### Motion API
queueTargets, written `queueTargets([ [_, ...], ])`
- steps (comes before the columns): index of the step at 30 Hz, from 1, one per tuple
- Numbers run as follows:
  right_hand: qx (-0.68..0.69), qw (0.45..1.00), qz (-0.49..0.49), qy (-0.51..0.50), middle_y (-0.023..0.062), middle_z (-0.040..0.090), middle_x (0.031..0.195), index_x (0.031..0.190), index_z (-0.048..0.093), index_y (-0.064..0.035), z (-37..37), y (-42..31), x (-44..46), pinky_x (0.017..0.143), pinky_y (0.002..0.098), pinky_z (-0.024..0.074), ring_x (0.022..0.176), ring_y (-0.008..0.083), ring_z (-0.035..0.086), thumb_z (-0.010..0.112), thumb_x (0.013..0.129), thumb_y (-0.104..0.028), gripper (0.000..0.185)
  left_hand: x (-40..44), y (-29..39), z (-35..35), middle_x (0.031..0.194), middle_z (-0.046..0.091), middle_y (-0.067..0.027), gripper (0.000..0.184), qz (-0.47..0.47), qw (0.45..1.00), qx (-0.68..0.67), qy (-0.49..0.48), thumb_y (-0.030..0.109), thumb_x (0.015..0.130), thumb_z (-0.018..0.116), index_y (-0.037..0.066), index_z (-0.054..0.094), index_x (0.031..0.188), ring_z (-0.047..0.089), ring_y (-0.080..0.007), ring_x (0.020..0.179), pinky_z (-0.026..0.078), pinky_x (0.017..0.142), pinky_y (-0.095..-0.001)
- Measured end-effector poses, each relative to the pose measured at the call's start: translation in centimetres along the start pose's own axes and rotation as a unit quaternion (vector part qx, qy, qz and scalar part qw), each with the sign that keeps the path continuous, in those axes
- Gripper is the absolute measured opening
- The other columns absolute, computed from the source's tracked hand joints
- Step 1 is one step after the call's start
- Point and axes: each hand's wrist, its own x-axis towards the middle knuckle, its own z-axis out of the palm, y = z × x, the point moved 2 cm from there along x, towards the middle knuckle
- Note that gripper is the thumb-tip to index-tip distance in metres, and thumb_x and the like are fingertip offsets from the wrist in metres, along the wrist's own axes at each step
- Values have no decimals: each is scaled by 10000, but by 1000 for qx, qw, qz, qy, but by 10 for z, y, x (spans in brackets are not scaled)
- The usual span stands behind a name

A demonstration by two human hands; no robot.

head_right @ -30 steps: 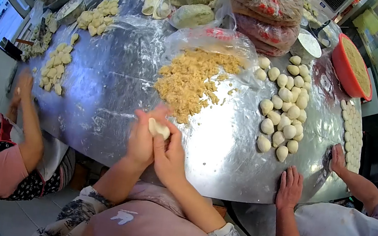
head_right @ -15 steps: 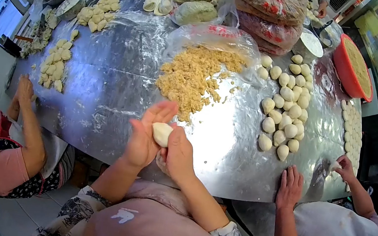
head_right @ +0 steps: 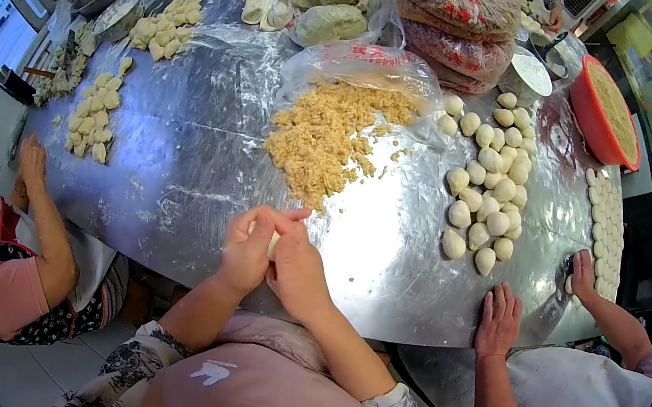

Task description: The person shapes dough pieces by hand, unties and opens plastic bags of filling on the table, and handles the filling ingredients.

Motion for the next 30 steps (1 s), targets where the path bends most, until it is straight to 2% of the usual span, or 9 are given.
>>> queueTargets([
  [3, -88, 985, -122, 85, 10, 561, 711, 1071, 546, -51, 6, -3, 6, 480, 234, 397, 548, 87, 504, 240, 1037, -594, 625, 6, 6, 3, 1168, 661, -205, 588, 12, 995, -89, 46, 536, 997, 483, -29, 638, 1047, 620, -295, 1135, 476, 974, -392],
  [6, 59, 994, 86, 7, 16, 576, 707, 1026, 566, -61, -8, -14, -2, 493, 231, 415, 555, 99, 531, 218, 1030, -613, 653, 5, 8, 16, 1103, 687, -190, 580, -20, 976, -209, 64, 509, 1012, 480, -43, 655, 1038, 608, -313, 1166, 476, 982, -399],
  [9, 81, 983, 150, -62, 25, 579, 748, 1117, 523, -54, -12, -5, -3, 536, 226, 425, 583, 100, 536, 277, 1053, -546, 554, 3, 2, 2, 1065, 699, -186, 588, -56, 997, -59, -7, 489, 1035, 443, -56, 663, 1028, 585, -328, 1211, 492, 970, -397],
  [11, -79, 991, -99, 39, 23, 579, 742, 1107, 532, -49, 2, -10, 3, 518, 229, 425, 573, 97, 531, 272, 1053, -547, 565, 4, -3, -1, 1055, 702, -188, 594, -62, 997, -45, 0, 481, 1045, 422, -61, 666, 1017, 573, -332, 1230, 500, 964, -398],
  [13, -127, 973, -173, 83, 22, 583, 740, 1118, 538, -43, 6, -10, 2, 506, 234, 426, 565, 98, 531, 270, 1052, -550, 577, 5, -1, -1, 1085, 691, -194, 613, -59, 992, -107, 29, 514, 1029, 428, -55, 655, 1060, 576, -332, 1222, 499, 965, -404],
  [17, 60, 997, 31, 21, 24, 595, 742, 1187, 531, -24, -15, -8, -2, 508, 244, 433, 564, 107, 542, 282, 1048, -558, 606, 13, 3, 23, 1240, 629, -217, 776, 62, 965, -230, 115, 667, 915, 515, -16, 584, 1277, 607, -308, 1157, 493, 967, -396],
  [19, 117, 981, 142, -55, 23, 597, 746, 1252, 501, -22, -22, -4, -2, 515, 253, 433, 570, 107, 542, 295, 1046, -562, 614, 2, 3, 8, 1218, 637, -219, 741, -34, 997, -67, 4, 647, 920, 524, -7, 595, 1262, 607, -303, 1156, 482, 980, -403],
  [26, -107, 988, -98, 48, 33, 580, 764, 1201, 525, -25, -9, -6, -6, 542, 254, 423, 623, 108, 538, 325, 1050, -538, 570, 0, -13, 6, 1243, 636, -226, 581, -59, 988, -142, -5, 505, 998, 512, -39, 626, 1164, 617, -234, 1117, 477, 972, -361],
  [30, 77, 995, 61, -16, 30, 585, 777, 1126, 543, -28, -20, -13, -10, 567, 245, 422, 645, 108, 531, 358, 1049, -526, 537, -2, -9, 7, 1226, 652, -200, 525, -28, 998, -37, -41, 456, 1016, 504, -30, 662, 1136, 630, -215, 1075, 482, 950, -343],
])
